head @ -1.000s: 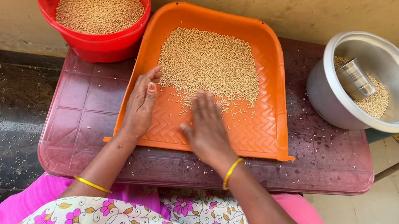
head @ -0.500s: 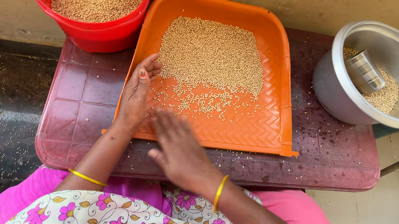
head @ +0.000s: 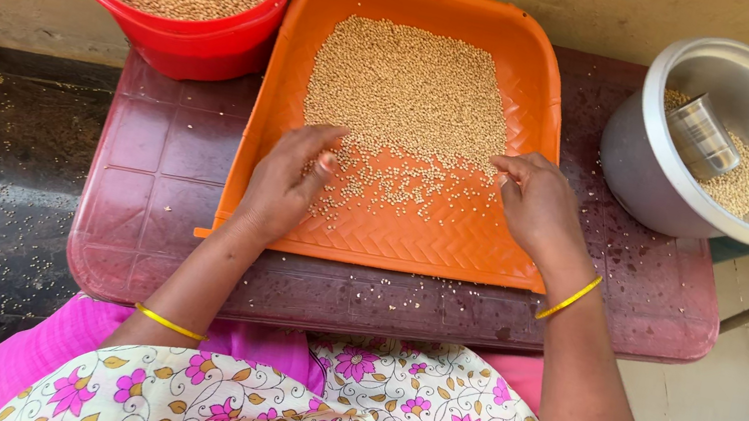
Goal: The person cleans grains by shaking them in a tray, spreading them out by hand to pick through them, and pouring the grains between a tray and a bowl.
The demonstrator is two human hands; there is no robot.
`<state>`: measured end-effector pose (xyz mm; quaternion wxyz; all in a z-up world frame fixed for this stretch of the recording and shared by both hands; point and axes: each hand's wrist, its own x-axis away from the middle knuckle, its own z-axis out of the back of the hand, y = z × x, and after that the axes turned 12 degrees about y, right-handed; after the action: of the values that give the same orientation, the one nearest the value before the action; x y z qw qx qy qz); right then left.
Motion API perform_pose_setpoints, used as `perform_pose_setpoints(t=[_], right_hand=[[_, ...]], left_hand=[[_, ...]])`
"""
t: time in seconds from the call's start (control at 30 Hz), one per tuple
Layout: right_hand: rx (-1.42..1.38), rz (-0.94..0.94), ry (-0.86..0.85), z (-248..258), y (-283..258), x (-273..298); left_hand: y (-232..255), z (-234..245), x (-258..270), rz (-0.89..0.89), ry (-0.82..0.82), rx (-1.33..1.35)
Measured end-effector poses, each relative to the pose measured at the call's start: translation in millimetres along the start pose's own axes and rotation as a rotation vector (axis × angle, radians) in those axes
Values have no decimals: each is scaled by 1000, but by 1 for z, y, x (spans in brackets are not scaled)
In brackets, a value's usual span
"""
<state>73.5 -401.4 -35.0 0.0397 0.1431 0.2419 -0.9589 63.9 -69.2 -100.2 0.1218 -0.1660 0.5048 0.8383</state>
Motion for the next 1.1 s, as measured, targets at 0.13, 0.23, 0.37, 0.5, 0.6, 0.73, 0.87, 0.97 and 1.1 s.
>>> perform_pose_setpoints(t=[0.13,0.23,0.37,0.5,0.6,0.73,0.87,0.97,1.1], right_hand=[[-15,82,-43,-5,5,0],[-25,82,-117,-14,1,-1],[-38,129,-143,-24,-10,2],[-58,186,-115,-31,-25,8],[-63,195,-107,-30,-34,8],[-8,118,-215,-22,-43,7],[-21,126,-314,-19,-50,10],[14,92,-368,-19,-49,12],[110,78,-286,-13,-36,5]], left_hand=[[7,-11,-1,-266,-258,-357],[13,-17,4,-448,-426,-516],[17,-16,7,-467,-481,-566],[12,-19,8,-424,-471,-623],[5,-19,10,-387,-401,-627],[-2,-21,10,-379,-331,-695],[-1,-22,10,-354,-332,-672],[0,-21,10,-350,-341,-671],[0,-21,10,-356,-318,-641]])
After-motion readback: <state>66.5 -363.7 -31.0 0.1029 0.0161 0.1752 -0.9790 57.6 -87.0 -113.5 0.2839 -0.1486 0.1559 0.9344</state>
